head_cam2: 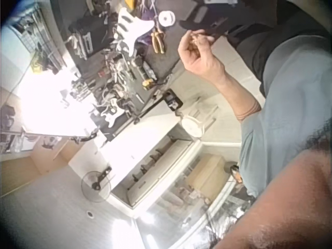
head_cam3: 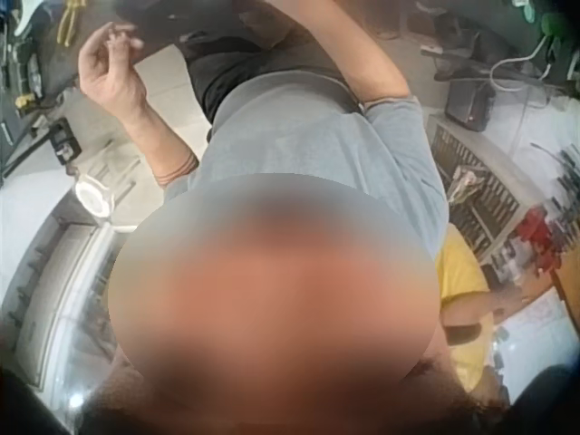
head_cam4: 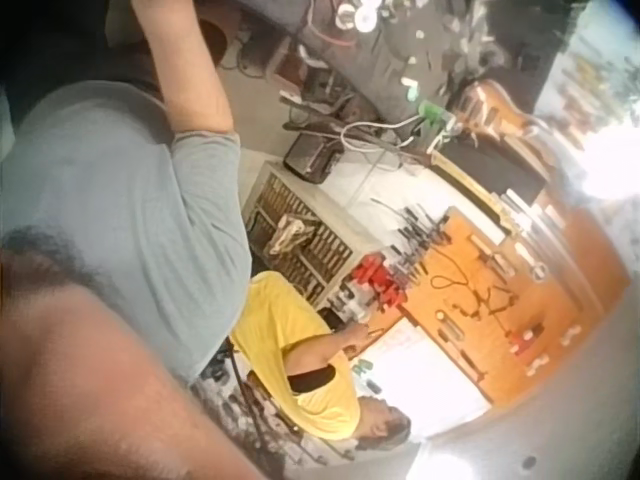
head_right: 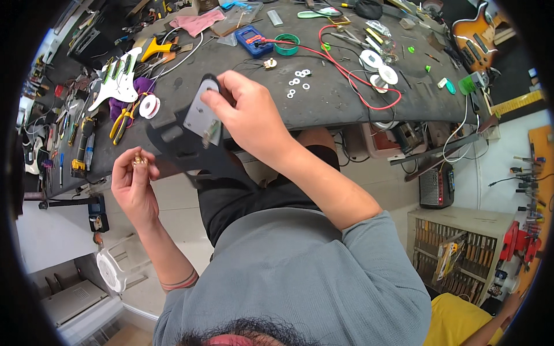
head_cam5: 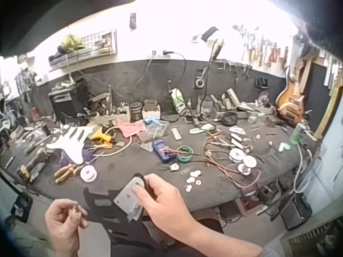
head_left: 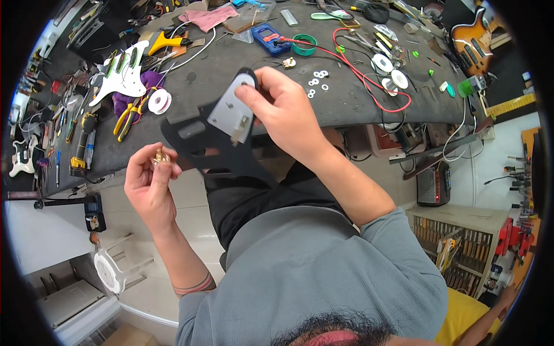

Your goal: The person uses a drill to enlarge holes in a black guitar pickguard, then places washers onto the pickguard and installs a potentiometer component.

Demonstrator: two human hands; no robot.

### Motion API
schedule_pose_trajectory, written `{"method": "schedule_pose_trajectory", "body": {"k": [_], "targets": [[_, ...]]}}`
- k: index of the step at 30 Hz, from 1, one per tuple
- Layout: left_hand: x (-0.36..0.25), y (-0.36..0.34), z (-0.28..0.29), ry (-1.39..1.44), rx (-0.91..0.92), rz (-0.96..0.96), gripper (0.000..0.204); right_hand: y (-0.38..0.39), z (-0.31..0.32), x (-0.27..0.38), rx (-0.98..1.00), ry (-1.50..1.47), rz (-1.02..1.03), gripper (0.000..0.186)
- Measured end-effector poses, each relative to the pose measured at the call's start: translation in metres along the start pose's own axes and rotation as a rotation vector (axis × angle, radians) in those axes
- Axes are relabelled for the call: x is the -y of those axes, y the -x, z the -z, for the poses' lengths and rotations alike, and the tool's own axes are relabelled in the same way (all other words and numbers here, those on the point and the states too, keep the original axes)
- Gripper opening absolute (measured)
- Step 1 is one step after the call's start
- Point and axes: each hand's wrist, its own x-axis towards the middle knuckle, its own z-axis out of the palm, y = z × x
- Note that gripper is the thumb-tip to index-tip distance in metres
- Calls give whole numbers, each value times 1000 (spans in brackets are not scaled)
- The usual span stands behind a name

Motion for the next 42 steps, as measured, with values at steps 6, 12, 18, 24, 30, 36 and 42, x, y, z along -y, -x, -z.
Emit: {"method": "schedule_pose_trajectory", "body": {"k": [6, 12, 18, 24, 30, 36, 42], "targets": [[15, 33, -35, -128, 152, -120, 37, 45, 15, 8, 37, 174, 3, 19], [34, 43, -61, -317, 344, -205, 41, 72, 19, 12, 116, 170, -110, 19], [37, 54, -65, -527, 285, -288, 42, 75, 14, 10, 174, 178, -113, 20], [36, 60, -56, -589, 192, -336, 38, 78, -2, -3, 191, 105, -8, 16], [32, 73, -39, -593, 111, -358, 38, 84, -9, 0, 343, 148, 151, 13], [27, 88, -25, -594, 75, -332, 35, 97, -12, -8, 424, 69, 181, 25], [17, 97, -14, -507, 72, -268, 28, 108, -22, -10, 417, 40, 198, 30]]}}
